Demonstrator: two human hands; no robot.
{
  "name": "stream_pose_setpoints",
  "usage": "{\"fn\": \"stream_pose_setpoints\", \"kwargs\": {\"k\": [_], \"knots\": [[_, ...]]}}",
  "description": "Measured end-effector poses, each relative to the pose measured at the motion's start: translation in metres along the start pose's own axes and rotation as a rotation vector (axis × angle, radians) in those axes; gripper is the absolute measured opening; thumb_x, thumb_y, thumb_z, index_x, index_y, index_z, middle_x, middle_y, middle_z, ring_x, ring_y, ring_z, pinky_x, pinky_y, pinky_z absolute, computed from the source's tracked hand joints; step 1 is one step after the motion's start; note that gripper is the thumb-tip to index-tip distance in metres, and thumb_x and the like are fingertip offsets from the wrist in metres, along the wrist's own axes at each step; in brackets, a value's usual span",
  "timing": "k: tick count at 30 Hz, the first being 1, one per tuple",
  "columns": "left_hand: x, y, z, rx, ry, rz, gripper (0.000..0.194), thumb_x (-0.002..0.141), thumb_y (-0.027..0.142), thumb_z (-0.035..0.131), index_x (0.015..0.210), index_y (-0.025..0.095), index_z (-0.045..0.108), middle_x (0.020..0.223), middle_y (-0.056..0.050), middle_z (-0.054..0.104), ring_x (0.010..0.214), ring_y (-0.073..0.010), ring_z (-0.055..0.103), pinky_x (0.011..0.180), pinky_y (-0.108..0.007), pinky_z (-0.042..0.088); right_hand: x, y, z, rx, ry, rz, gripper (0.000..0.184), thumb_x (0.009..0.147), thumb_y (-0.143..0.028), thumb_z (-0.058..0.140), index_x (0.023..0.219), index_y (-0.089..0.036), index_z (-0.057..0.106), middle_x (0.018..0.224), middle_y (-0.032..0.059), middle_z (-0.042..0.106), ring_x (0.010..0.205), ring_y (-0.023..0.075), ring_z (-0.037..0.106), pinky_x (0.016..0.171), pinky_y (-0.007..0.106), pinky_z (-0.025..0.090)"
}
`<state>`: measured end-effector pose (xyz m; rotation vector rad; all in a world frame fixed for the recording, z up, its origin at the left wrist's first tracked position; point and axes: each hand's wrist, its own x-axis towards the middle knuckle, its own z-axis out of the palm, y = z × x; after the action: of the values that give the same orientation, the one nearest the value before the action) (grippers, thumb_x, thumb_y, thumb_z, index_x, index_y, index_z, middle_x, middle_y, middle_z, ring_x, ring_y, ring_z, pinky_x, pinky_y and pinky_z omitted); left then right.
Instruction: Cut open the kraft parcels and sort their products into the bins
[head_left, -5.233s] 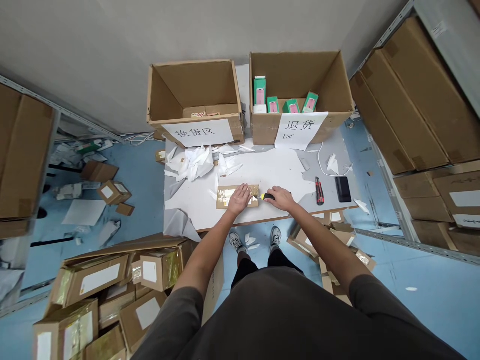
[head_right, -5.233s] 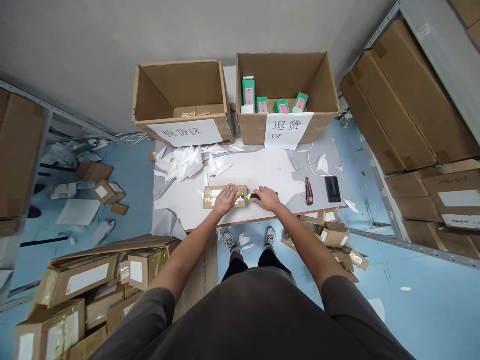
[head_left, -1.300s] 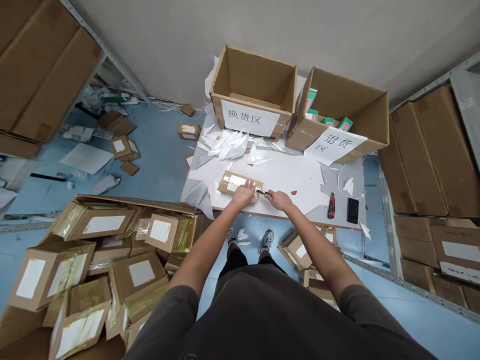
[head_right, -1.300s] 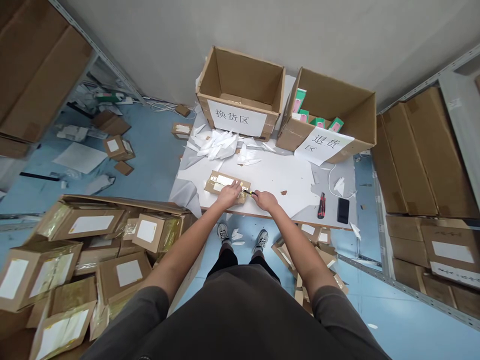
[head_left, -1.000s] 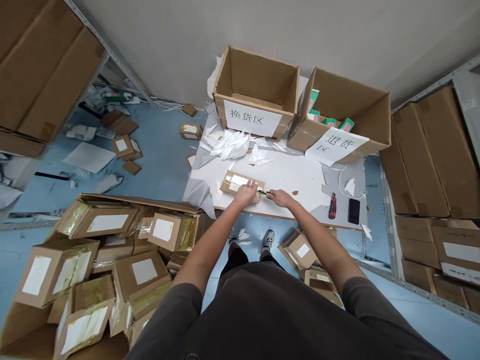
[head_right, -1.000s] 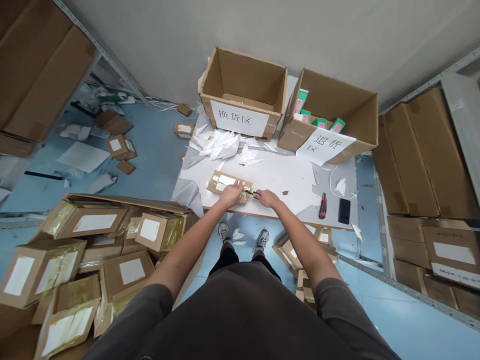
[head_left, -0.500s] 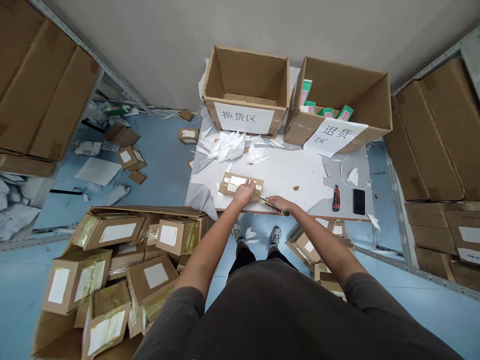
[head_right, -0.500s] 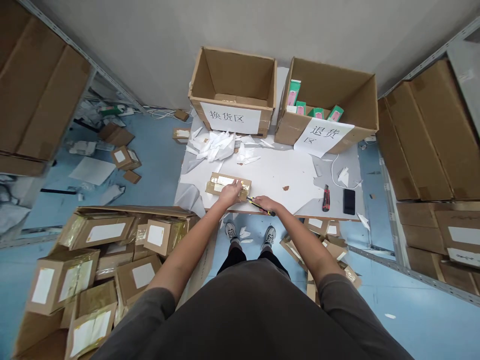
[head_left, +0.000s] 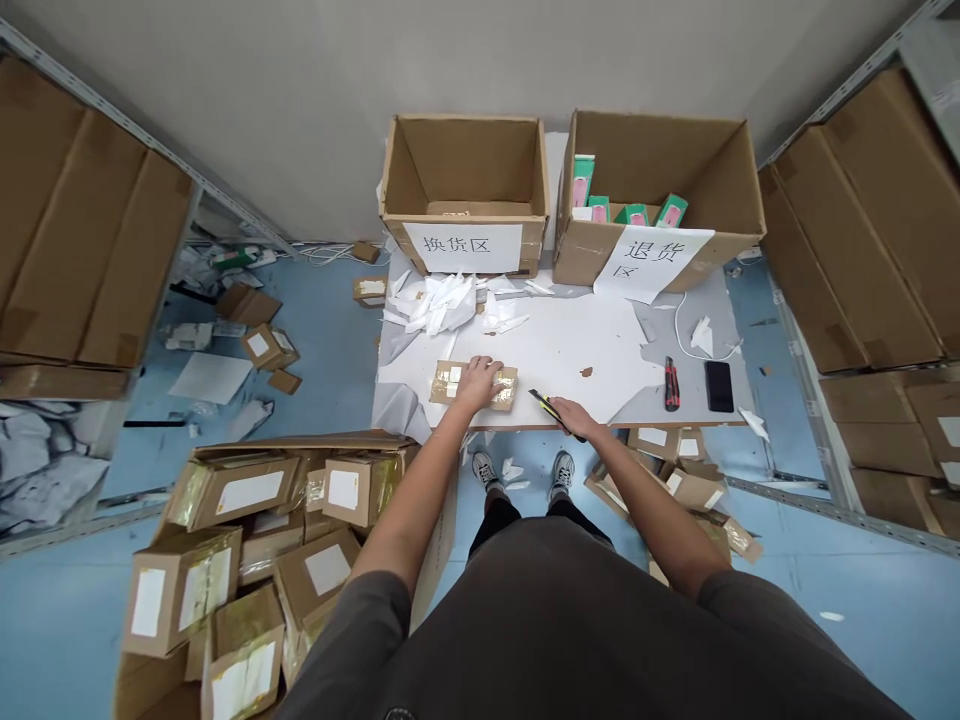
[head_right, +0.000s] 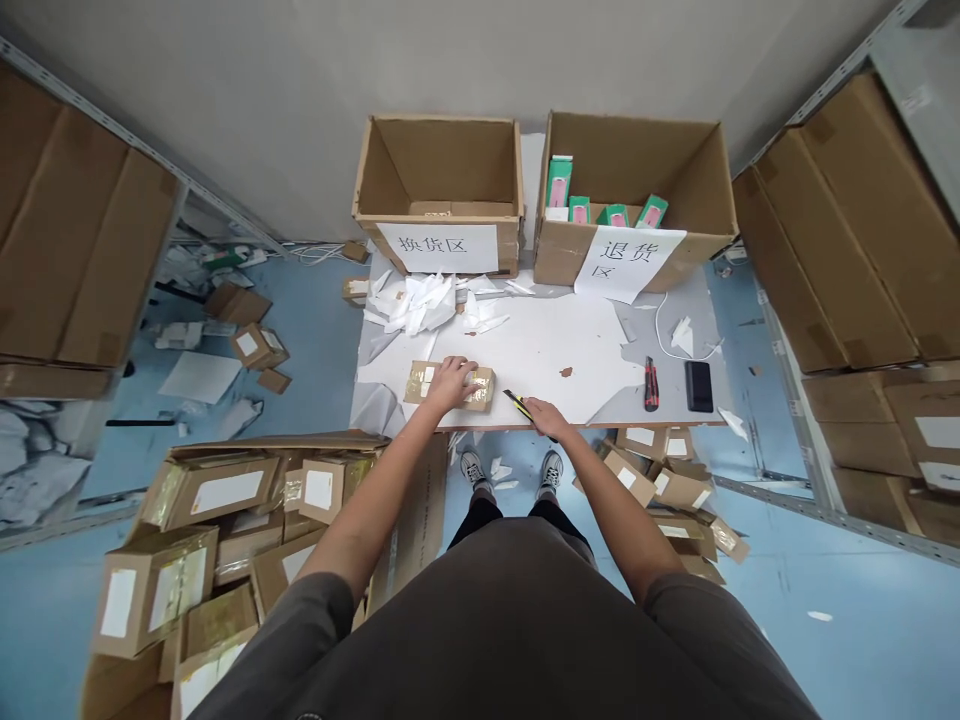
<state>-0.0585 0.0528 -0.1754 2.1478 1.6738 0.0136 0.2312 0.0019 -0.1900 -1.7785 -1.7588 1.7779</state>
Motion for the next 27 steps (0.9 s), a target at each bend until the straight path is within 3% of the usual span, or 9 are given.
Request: {"fn": "stream_pose_setpoints", "kwargs": {"k": [4, 8, 12, 17, 22, 27], "knots": [[0.004, 0.003, 0.011, 0.019, -0.043, 0.072, 0.052, 0.097, 0.028, 0.061, 0.149, 0.025, 0.057, 0.159, -0.013, 0.053, 0.152, -0.0348, 0.04, 0.127, -0.057, 0.029, 0.003, -0.004, 0.004, -0.144, 0.166, -0.067, 0.041, 0.109, -0.054, 0.035, 0.097, -0.027, 0.064, 0.074, -0.0016, 0.065, 0.075, 0.0201, 0.064, 0.071, 0.027, 0.046], [0.01, 0.006, 0.019, 0.052, -0.123, 0.078, 0.065, 0.092, 0.018, 0.056, 0.156, 0.021, 0.049, 0.165, -0.016, 0.048, 0.158, -0.0393, 0.033, 0.126, -0.071, 0.023, 0.011, -0.008, 0.006, -0.214, 0.217, -0.056, 0.039, 0.109, -0.054, 0.041, 0.11, -0.027, 0.069, 0.083, 0.001, 0.07, 0.082, 0.0218, 0.066, 0.071, 0.027, 0.042], [0.014, 0.001, 0.023, 0.082, -0.11, 0.086, 0.063, 0.095, 0.016, 0.05, 0.158, 0.014, 0.046, 0.165, -0.021, 0.047, 0.159, -0.0373, 0.034, 0.128, -0.07, 0.021, 0.015, -0.011, 0.004, -0.279, 0.223, -0.077, 0.037, 0.109, -0.053, 0.045, 0.115, -0.026, 0.071, 0.097, 0.0047, 0.076, 0.091, 0.023, 0.068, 0.075, 0.028, 0.042], [0.002, -0.017, 0.034, 0.047, -0.019, 0.141, 0.052, 0.104, 0.025, 0.047, 0.155, 0.015, 0.05, 0.164, -0.021, 0.048, 0.161, -0.0309, 0.035, 0.132, -0.062, 0.022, 0.019, -0.015, 0.0, -0.355, 0.221, -0.21, 0.031, 0.106, -0.05, 0.057, 0.121, -0.027, 0.07, 0.118, 0.0069, 0.075, 0.108, 0.0248, 0.067, 0.086, 0.029, 0.045], [-0.004, -0.025, 0.05, 0.027, 0.055, 0.111, 0.05, 0.105, 0.03, 0.05, 0.153, 0.019, 0.051, 0.161, -0.021, 0.053, 0.159, -0.0302, 0.038, 0.131, -0.062, 0.025, 0.031, -0.016, -0.003, -0.389, 0.17, -0.276, 0.03, 0.105, -0.049, 0.061, 0.123, -0.028, 0.07, 0.12, 0.0064, 0.074, 0.114, 0.0251, 0.066, 0.091, 0.03, 0.046], [-0.004, -0.027, 0.055, -0.004, 0.013, 0.088, 0.048, 0.105, 0.034, 0.054, 0.151, 0.02, 0.054, 0.164, -0.02, 0.049, 0.161, -0.03, 0.034, 0.131, -0.062, 0.025, 0.044, -0.015, -0.009, -0.417, 0.128, -0.315, 0.032, 0.105, -0.049, 0.061, 0.126, -0.027, 0.07, 0.125, 0.0068, 0.073, 0.114, 0.0255, 0.065, 0.092, 0.031, 0.045]]}}
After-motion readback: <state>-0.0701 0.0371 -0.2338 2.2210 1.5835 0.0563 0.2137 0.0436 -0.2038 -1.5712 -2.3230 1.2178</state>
